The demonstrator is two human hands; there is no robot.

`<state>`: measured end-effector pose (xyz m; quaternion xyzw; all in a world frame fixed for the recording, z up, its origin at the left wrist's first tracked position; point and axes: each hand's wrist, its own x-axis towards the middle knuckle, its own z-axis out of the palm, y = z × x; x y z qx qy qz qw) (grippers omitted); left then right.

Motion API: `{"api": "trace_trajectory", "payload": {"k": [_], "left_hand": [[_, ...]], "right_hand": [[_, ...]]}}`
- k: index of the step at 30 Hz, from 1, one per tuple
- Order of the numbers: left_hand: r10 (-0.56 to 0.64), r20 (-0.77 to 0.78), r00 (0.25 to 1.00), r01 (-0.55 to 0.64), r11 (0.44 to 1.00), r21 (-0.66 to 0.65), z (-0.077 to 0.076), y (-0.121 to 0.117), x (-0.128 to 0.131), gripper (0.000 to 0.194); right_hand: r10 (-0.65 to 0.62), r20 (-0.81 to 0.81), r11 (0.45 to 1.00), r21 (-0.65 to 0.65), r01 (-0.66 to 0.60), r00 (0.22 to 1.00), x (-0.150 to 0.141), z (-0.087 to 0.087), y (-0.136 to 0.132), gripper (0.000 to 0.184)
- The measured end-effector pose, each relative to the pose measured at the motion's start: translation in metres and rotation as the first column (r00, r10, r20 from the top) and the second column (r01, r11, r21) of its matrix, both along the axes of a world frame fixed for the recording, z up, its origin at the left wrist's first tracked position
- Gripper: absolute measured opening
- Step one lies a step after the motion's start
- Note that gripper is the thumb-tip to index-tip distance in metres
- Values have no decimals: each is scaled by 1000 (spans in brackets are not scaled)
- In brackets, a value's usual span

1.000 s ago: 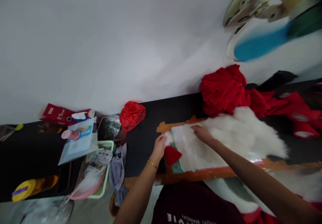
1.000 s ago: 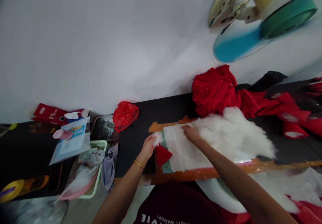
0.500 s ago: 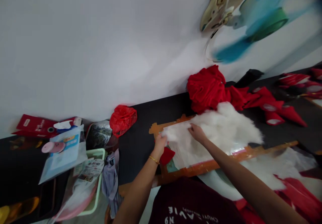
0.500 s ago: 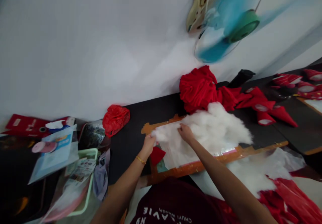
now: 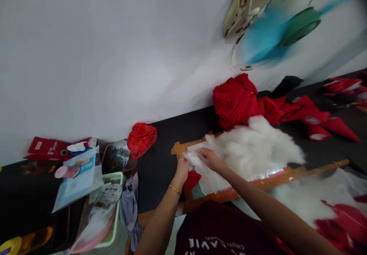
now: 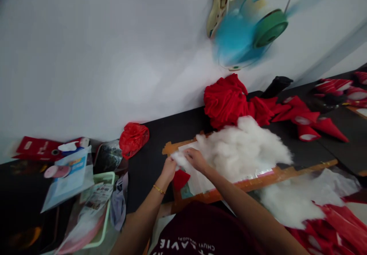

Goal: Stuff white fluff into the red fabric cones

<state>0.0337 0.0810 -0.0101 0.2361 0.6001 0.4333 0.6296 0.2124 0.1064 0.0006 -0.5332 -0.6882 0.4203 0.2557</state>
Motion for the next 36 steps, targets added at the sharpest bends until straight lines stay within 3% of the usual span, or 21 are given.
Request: {"api": "trace_trajectory", "payload": {"k": [4, 6, 9, 11, 13, 17, 21, 24, 27, 30, 32, 36], "left_hand": [[50, -99, 994, -50, 999, 2, -1, 3, -19, 16], [57, -117, 992, -57, 998, 6, 0, 5, -24, 15], [45, -103, 994, -43, 999, 18, 3, 6, -11, 18], [29, -80, 996, -27, 999, 25, 4, 6, 3, 22], [23, -67, 997, -21, 999, 25, 6, 4, 9, 25], [48, -60, 997, -49, 999, -3, 9, 2, -11, 37], [-15, 32, 999, 16, 999, -40, 13, 3, -16, 52], [-65, 187, 980, 74, 996, -41, 17, 2, 5, 56], [-34, 295, 955, 51, 998, -49, 18, 2, 23, 54], [1, 266, 964, 15, 998, -56, 18, 3, 24, 44], [11, 231, 973, 2, 998, -58, 17, 4, 19, 34], [48, 161, 986, -41, 998, -48, 16, 4, 10, 20]], "right_hand": [[-165, 64, 986, 32, 164, 984, 18, 1, 7, 29], [-123, 39, 992, -28, 124, 992, 24, 2, 8, 32], [22, -22, 998, -59, -23, 1000, 12, 0, 3, 36], [41, 6, 999, -10, -41, 999, -1, -2, -2, 24], [-24, 62, 1000, 10, 23, 998, -5, -6, -4, 15], [-152, 104, 987, -30, 156, 983, 17, -11, 7, 24], [-188, 61, 978, -83, 193, 980, 25, -12, 14, 16], [-173, -93, 977, -140, 159, 981, 7, -10, 9, 29], [-88, -241, 990, -125, 59, 967, -6, -6, 1, 51], [-30, -198, 991, -131, 4, 980, -5, -3, -3, 72], [-65, -93, 987, -155, 50, 994, 0, -2, -4, 64], [-201, 8, 969, -146, 201, 979, 5, -4, -4, 20]]}}
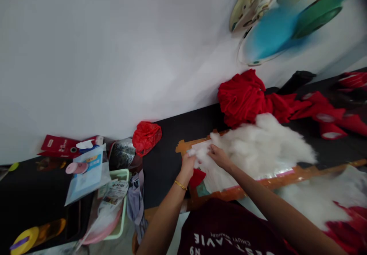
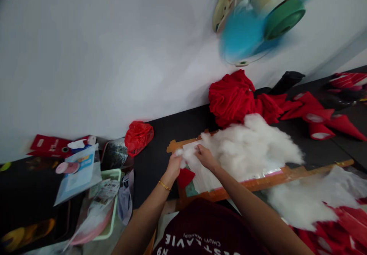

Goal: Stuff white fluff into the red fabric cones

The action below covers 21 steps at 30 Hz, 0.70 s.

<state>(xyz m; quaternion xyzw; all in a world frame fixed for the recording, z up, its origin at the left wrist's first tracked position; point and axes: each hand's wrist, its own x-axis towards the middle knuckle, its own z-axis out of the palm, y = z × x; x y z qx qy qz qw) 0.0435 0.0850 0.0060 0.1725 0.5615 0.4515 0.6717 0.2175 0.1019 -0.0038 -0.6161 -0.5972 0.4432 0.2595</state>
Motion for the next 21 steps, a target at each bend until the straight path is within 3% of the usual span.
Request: {"api": "trace_trajectory", "payload": {"k": [2, 8, 11, 16, 18, 21], "left_hand": [[21, -24, 999, -21, 1000, 1, -1, -2, -2, 18], [52, -39, 998, -52, 999, -7, 0, -8, -10, 24], [-2, 7, 1000, 2, 1000, -14, 8, -11, -17, 33], [-178, 179, 968, 183, 983, -12, 23, -12, -20, 68], [-201, 114, 973, 204, 979, -19, 21, -11, -13, 70], [-153, -71, 986, 152, 988, -13, 11, -10, 1, 49]], "right_hand": [[-36, -7, 999, 4, 36, 999, 1, -2, -1, 11], [-130, -69, 991, 5, 130, 989, 9, -8, -5, 18], [-121, -100, 992, 14, 123, 988, 12, -7, -7, 18], [-54, -142, 997, 53, 62, 988, 4, 3, -7, 14], [-37, -155, 997, 68, 48, 987, -3, 7, -7, 16], [-37, -160, 996, 69, 48, 986, -11, 10, -7, 17]]}}
